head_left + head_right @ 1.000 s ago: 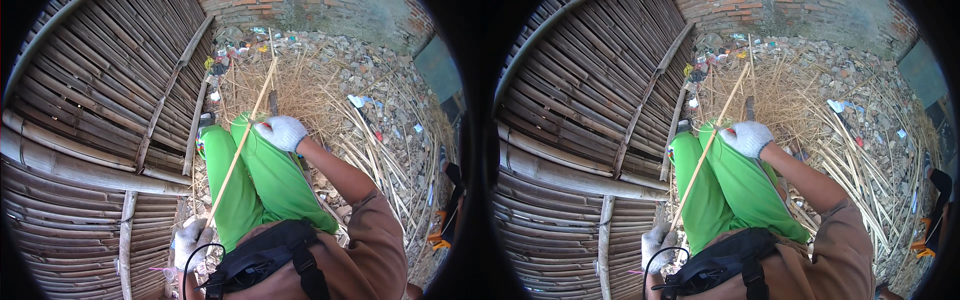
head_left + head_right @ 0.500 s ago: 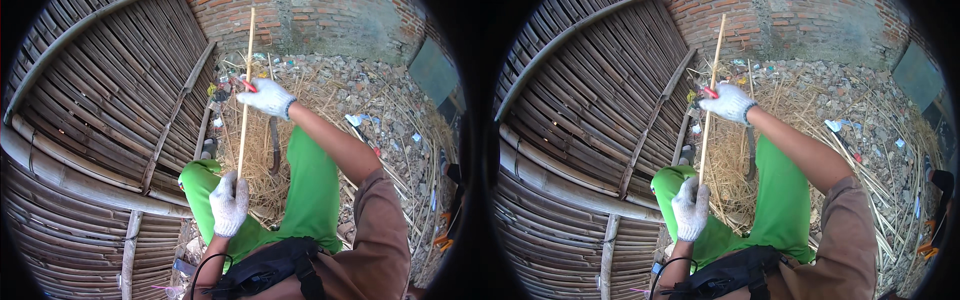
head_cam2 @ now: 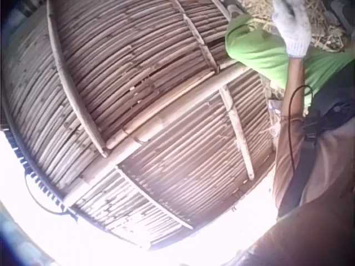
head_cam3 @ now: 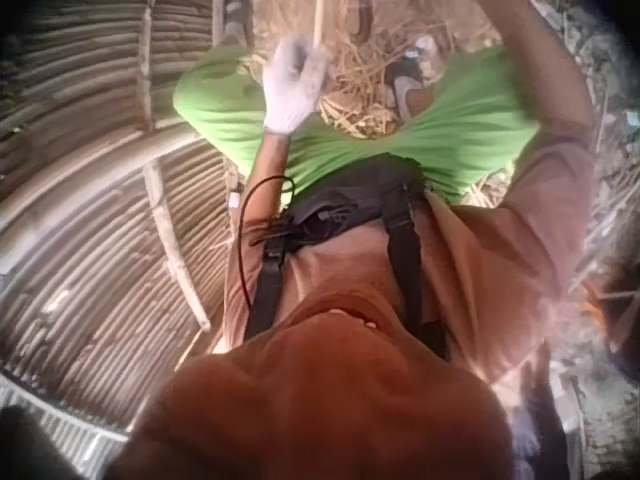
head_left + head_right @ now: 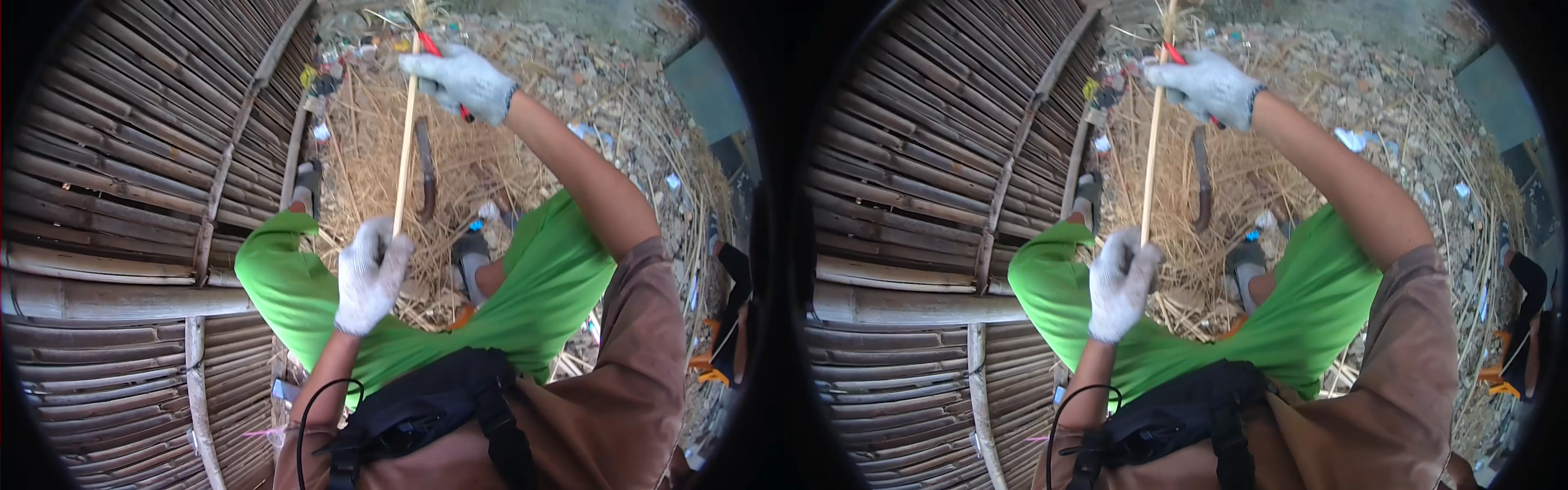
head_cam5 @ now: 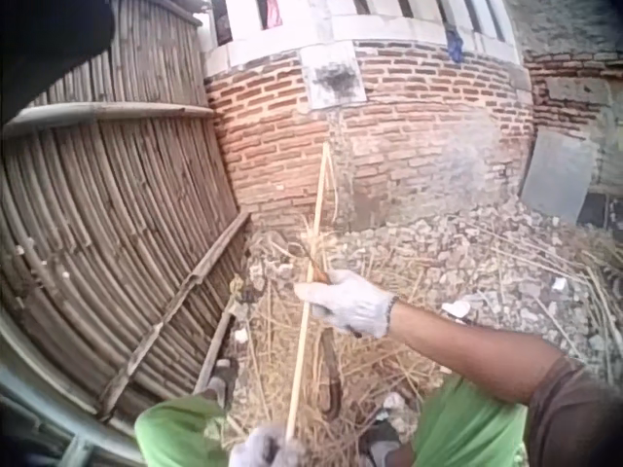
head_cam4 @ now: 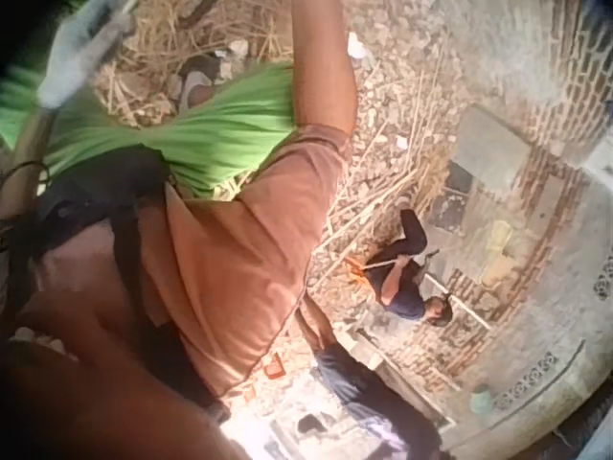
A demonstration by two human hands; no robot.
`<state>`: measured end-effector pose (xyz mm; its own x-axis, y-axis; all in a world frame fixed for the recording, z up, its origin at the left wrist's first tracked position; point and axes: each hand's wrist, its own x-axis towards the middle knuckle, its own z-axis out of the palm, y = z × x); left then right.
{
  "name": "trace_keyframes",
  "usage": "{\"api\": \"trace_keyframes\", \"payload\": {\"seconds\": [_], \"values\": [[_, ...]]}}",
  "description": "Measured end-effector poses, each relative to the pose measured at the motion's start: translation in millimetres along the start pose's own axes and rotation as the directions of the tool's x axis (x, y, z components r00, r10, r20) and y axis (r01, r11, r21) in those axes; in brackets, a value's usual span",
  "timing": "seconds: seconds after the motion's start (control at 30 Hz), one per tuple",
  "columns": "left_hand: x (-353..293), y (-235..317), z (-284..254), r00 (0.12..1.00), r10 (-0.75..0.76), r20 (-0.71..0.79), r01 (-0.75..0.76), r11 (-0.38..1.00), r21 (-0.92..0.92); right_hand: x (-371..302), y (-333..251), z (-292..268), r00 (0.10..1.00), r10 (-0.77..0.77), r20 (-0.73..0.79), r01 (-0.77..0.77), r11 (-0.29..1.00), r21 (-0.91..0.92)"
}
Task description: The person uses a small hand tool to shave and smooth the surface of a long bamboo strip. They move the tool repeatedly along the length of the strip while holding it against their lap.
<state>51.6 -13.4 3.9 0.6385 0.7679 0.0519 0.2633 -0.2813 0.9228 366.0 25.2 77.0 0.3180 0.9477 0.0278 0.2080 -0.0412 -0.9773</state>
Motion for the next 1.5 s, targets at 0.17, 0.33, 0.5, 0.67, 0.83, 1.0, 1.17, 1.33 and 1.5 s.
{"api": "trace_keyframes", "payload": {"seconds": [0.17,0.33,0.5,0.67,0.83,1.0,1.17,1.33,1.5], "values": [[61.4,4.0,20.3,0.947,-0.154,0.281,0.294,0.763,-0.575,-12.9,48.5,6.0,0.999,0.042,0.008,-0.043,0.994,0.097],[90.7,-41.3,37.1,0.926,0.032,0.376,0.35,0.297,-0.888,-2.9,88.6,4.9,0.972,0.21,-0.11,-0.166,0.934,0.315],[104.4,-41.9,77.0,0.995,0.079,-0.068,-0.104,0.686,-0.72,-19.4,106.8,33.1,0.892,0.413,-0.183,-0.25,0.789,0.562],[108.7,-54.3,71.4,0.959,0.158,-0.234,-0.279,0.661,-0.697,-11.1,122.7,23.7,0.901,0.399,-0.171,-0.297,0.854,0.428],[92.9,-57.4,63.2,0.964,0.148,-0.221,-0.262,0.675,-0.69,1.2,122.2,7.7,0.892,0.383,-0.24,-0.224,0.836,0.501],[87.0,-55.8,39.6,0.958,0.287,0.02,-0.211,0.75,-0.627,-1.5,129.7,12.7,0.922,0.331,-0.201,-0.182,0.829,0.529],[100.0,-40.7,28.9,0.913,-0.058,0.403,0.394,0.378,-0.838,-3.4,134.2,27.4,0.926,0.314,-0.211,-0.204,0.884,0.42],[104.2,-60.5,34.9,0.895,-0.246,0.371,0.429,0.7,-0.57,1.2,144.2,33.2,0.98,0.141,-0.138,-0.147,0.989,-0.034],[97.8,-74.8,36.9,0.923,-0.292,0.251,0.385,0.706,-0.594,1.1,146.1,26.1,0.984,-0.048,-0.17,-0.062,0.808,-0.586]]}}
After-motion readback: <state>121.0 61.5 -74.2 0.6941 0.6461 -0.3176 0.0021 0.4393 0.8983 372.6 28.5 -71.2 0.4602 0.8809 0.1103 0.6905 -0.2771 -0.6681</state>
